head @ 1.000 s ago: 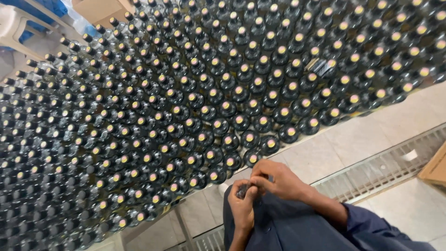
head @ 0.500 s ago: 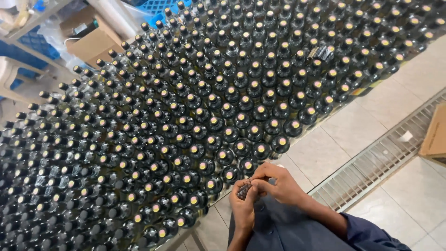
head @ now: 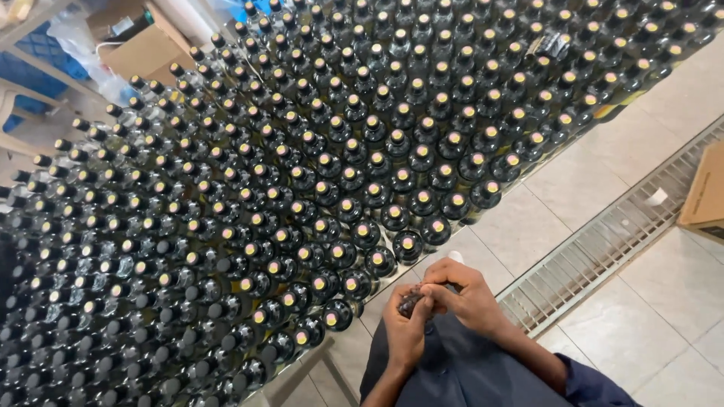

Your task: Manually placing plastic caps onto a large array of glass bottles on a production line table.

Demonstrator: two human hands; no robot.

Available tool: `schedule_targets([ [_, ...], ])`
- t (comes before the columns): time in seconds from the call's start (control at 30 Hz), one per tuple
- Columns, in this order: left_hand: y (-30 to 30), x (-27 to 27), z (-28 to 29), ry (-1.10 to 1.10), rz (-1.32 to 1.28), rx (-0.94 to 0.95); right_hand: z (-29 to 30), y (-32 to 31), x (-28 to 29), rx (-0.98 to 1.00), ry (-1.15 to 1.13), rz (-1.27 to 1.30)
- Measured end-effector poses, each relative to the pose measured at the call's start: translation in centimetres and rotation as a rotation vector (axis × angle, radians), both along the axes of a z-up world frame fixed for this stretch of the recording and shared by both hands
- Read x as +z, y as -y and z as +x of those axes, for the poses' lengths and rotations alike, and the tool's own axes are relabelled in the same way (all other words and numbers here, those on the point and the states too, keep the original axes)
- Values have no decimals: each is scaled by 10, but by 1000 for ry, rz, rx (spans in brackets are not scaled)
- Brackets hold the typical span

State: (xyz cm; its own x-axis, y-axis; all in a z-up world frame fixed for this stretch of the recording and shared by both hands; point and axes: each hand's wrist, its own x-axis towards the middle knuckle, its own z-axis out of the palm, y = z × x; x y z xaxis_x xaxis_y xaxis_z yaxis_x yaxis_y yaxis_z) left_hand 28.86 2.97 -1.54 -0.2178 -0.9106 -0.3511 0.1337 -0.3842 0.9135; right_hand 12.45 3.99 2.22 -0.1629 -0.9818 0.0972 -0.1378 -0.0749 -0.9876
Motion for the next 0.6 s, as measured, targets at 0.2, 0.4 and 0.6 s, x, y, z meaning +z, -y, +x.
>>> schedule_targets([
  [0.2,-5,4,-2,-209,-60,65,-23,11,13,-80,-137,-135],
  [0.4,-3,20,-11,-319,-8,162,-80,43,23,-189,-355,-165],
  [0.6,-11,30,-4,-424,-82,137,-99,102,45,-133,-588,-282],
])
